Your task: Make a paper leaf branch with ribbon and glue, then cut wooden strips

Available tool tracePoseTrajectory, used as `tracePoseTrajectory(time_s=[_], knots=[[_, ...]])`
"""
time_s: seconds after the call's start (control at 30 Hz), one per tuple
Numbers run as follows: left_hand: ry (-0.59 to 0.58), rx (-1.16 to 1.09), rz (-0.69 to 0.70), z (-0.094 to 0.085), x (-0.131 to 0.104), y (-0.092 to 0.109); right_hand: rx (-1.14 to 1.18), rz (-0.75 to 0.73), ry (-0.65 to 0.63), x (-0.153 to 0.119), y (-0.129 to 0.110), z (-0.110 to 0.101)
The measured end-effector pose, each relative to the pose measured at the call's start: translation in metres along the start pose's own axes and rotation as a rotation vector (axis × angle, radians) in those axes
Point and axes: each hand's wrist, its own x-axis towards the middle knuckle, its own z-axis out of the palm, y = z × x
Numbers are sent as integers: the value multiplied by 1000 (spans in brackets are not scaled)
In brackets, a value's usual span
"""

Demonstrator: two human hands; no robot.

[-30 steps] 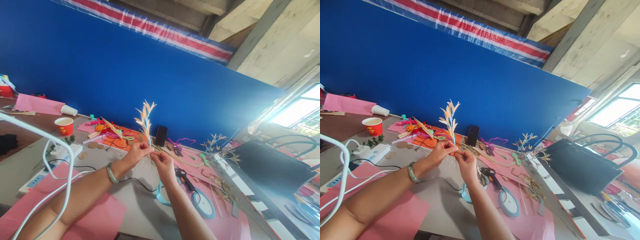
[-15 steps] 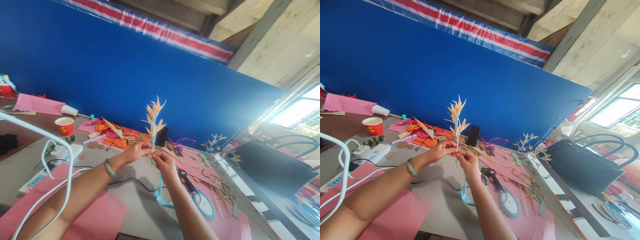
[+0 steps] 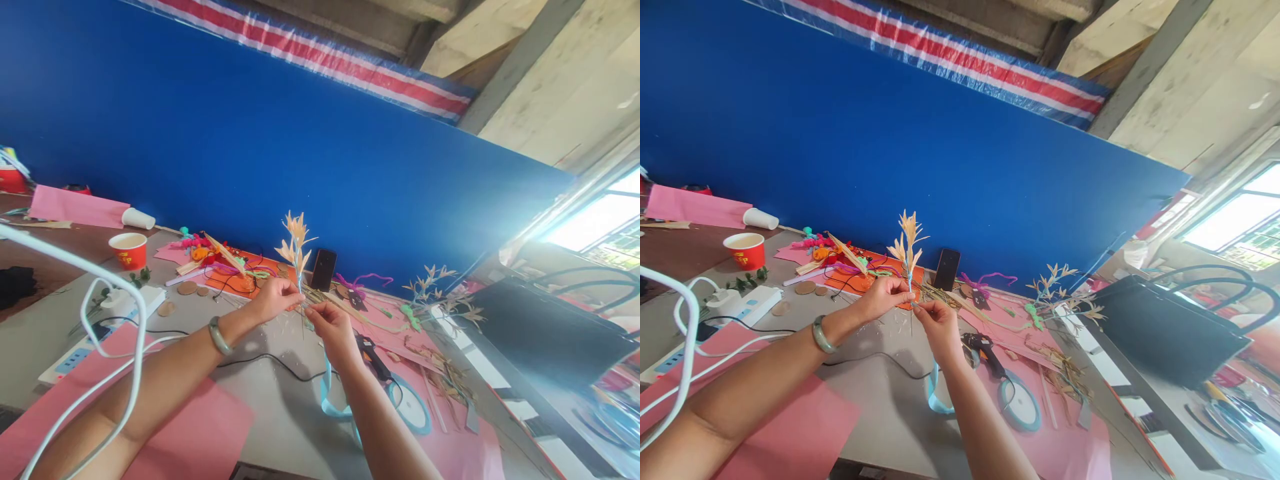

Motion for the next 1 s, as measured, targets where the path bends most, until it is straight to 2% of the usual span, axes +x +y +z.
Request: tracePoseTrajectory(time_s=[0.2,0.5,0.63,0.73,0.83,0.9,1.0], knots=[[120,126,91,5,-2,-1,-7,-22,57,4,7,4],[172,212,113,9,-4,-3,-115,-91,120,2,4,14],[195,180,116,11,-2,-8,-151,-122,132,2,4,15],[131,21,74,12,-1,-11,-127,-130,120,2,5,13],[-15,-264,-17,12,-2,-10,-81,-111,101,3,5,11],[-102,-417,-76,11,-3,-9,-31,-71,85,3,5,9],[-198,-517,-130,9,-3,-10,86,18,39,4,6,6]])
